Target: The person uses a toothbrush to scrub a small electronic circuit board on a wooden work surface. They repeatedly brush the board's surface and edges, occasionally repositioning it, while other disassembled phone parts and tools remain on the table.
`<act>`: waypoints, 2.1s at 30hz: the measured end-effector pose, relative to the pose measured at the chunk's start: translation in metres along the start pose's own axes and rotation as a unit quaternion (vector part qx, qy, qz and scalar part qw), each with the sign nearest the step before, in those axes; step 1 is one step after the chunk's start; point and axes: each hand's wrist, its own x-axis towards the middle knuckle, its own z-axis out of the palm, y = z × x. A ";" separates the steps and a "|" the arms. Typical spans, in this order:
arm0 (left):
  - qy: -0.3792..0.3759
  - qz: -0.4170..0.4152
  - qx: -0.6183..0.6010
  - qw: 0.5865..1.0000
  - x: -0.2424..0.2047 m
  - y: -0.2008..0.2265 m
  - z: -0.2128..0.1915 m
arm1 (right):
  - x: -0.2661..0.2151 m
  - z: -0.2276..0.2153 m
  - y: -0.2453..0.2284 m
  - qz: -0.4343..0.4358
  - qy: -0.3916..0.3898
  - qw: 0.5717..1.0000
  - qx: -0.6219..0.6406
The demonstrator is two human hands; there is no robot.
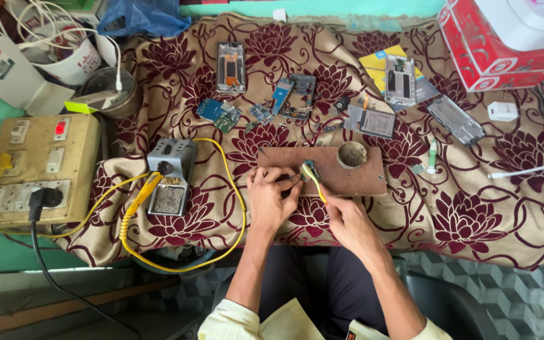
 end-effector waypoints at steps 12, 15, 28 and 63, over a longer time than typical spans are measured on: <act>0.013 -0.001 -0.007 1.000 0.000 0.002 -0.002 | -0.010 -0.024 -0.022 -0.028 -0.056 0.987 -0.149; 0.012 -0.010 -0.006 1.000 0.001 0.002 -0.002 | -0.007 -0.014 -0.025 -0.015 -0.035 0.991 -0.125; 0.029 -0.032 -0.014 0.999 -0.007 -0.002 0.002 | 0.010 -0.009 -0.034 -0.024 -0.054 0.988 -0.140; 0.003 -0.018 0.009 1.000 -0.002 0.000 0.004 | -0.011 0.003 -0.007 -0.039 -0.002 0.994 -0.101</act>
